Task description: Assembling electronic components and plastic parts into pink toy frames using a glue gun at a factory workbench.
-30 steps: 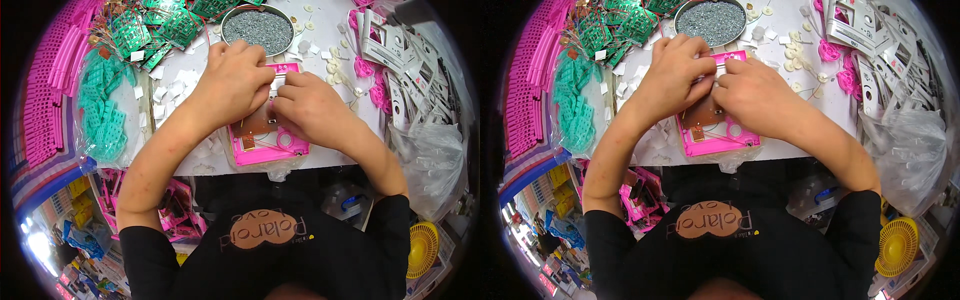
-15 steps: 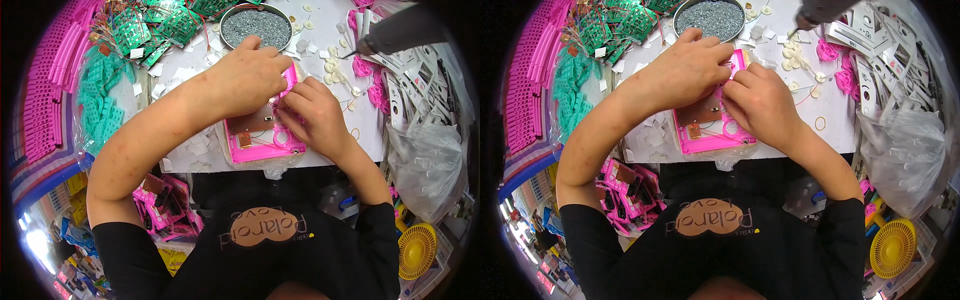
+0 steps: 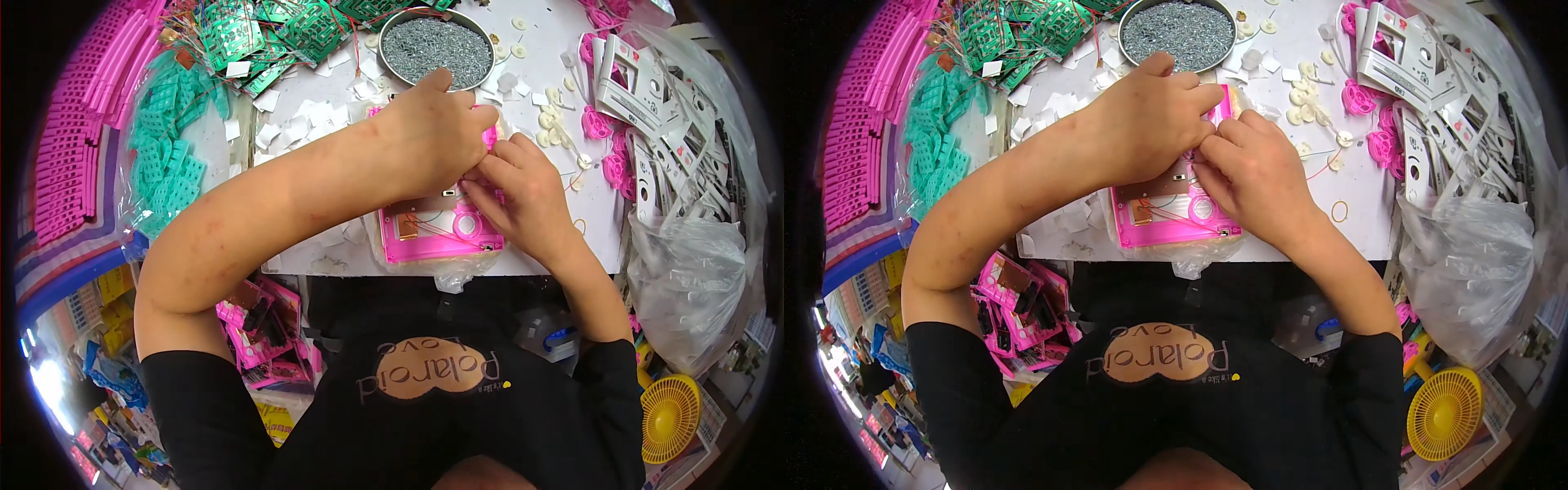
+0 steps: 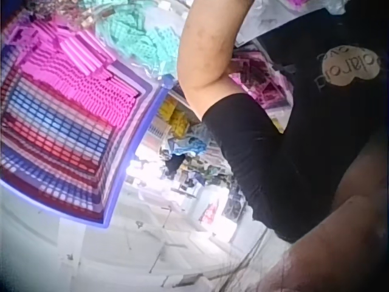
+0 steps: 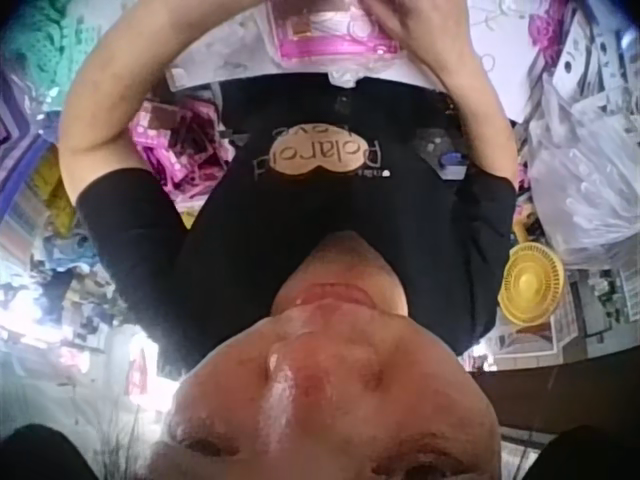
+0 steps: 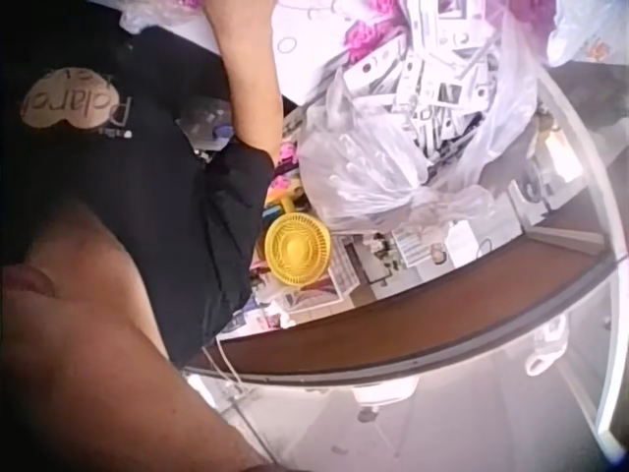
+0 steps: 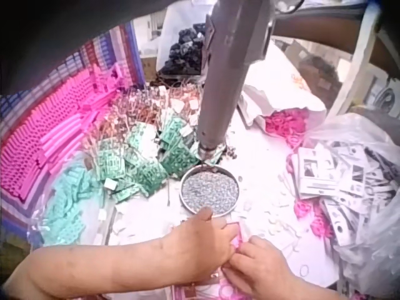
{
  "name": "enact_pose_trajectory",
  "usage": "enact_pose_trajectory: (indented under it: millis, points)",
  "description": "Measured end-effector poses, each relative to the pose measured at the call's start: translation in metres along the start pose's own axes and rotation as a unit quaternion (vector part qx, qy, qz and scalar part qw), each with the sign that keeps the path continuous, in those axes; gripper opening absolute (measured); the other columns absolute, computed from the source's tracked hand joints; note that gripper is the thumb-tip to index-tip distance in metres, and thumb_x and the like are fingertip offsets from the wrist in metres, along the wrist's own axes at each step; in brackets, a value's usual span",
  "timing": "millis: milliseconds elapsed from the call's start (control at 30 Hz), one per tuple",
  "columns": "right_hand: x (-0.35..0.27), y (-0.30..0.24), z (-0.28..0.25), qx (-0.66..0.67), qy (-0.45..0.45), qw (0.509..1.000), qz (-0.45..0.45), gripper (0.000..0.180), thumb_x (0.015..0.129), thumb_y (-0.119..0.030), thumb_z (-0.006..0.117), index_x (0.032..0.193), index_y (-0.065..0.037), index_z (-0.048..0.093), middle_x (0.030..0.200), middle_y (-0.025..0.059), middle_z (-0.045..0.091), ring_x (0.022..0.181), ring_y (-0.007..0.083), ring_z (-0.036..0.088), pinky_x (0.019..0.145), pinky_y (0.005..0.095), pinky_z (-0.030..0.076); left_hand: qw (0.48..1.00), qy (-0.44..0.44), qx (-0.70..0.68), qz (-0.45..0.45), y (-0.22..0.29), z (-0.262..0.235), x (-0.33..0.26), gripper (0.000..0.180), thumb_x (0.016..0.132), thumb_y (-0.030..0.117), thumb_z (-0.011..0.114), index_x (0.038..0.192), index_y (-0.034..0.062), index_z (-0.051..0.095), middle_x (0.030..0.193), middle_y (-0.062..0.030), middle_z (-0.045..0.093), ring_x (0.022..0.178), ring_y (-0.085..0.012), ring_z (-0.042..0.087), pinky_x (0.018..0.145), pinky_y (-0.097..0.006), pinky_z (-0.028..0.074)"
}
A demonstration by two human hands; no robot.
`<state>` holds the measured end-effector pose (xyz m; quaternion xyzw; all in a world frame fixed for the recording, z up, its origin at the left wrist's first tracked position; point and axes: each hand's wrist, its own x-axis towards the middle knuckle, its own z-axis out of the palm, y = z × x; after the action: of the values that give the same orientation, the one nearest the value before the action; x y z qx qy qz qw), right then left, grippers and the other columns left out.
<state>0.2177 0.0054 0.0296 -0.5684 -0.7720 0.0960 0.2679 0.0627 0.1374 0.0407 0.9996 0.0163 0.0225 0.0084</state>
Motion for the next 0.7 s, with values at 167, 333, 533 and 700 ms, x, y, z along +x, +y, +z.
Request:
enact_pose_trajectory:
  millis: [167,333,533,700]
  points:
    - [0.002,0.000,-0.001,0.006,-0.006,1.000,0.009,0.015,0.076,-0.008,0.077,0.085,-0.005,0.065,0.080,0.0074,0.059,0.077,0.0284,0.056,0.070,0.0407,0.049,0.999,-0.040,-0.030,-0.018,0.000,-0.007,0.001,0.010,0.084,0.019,0.064,0.085,0.0170,0.074,0.104,-0.0022,0.063,0.101,-0.0197,0.063,0.091,-0.041,0.045]
    - [0.002,0.000,-0.001,0.025,-0.009,1.000,0.016,0.014,0.077,-0.007,0.076,0.083,-0.005,0.064,0.079,0.0078,0.059,0.077,0.0289,0.056,0.068,0.0409,0.049,0.993,-0.043,-0.106,-0.037,-0.005,-0.004,-0.001,0.011,0.084,0.016,0.065,0.090,0.0131,0.075,0.104,-0.0051,0.063,0.103,-0.0207,0.064,0.088,-0.041,0.045]
    - [0.003,0.002,-0.001,0.041,-0.002,0.999,0.011,0.014,0.077,-0.006,0.076,0.081,-0.005,0.063,0.079,0.0078,0.060,0.077,0.0286,0.058,0.068,0.0401,0.050,0.994,-0.057,-0.087,-0.041,-0.003,-0.008,0.002,0.012,0.085,0.015,0.065,0.093,0.0113,0.074,0.105,-0.0058,0.063,0.104,-0.0213,0.064,0.086,-0.040,0.047]
    - [0.002,0.002,-0.001,0.032,0.000,0.999,0.010,0.014,0.076,-0.006,0.076,0.082,-0.005,0.063,0.079,0.0077,0.060,0.077,0.0285,0.058,0.069,0.0399,0.050,0.994,-0.063,-0.086,-0.028,-0.008,-0.006,0.004,0.012,0.086,0.014,0.064,0.093,0.0089,0.073,0.108,-0.0074,0.063,0.101,-0.0244,0.065,0.084,-0.041,0.048]
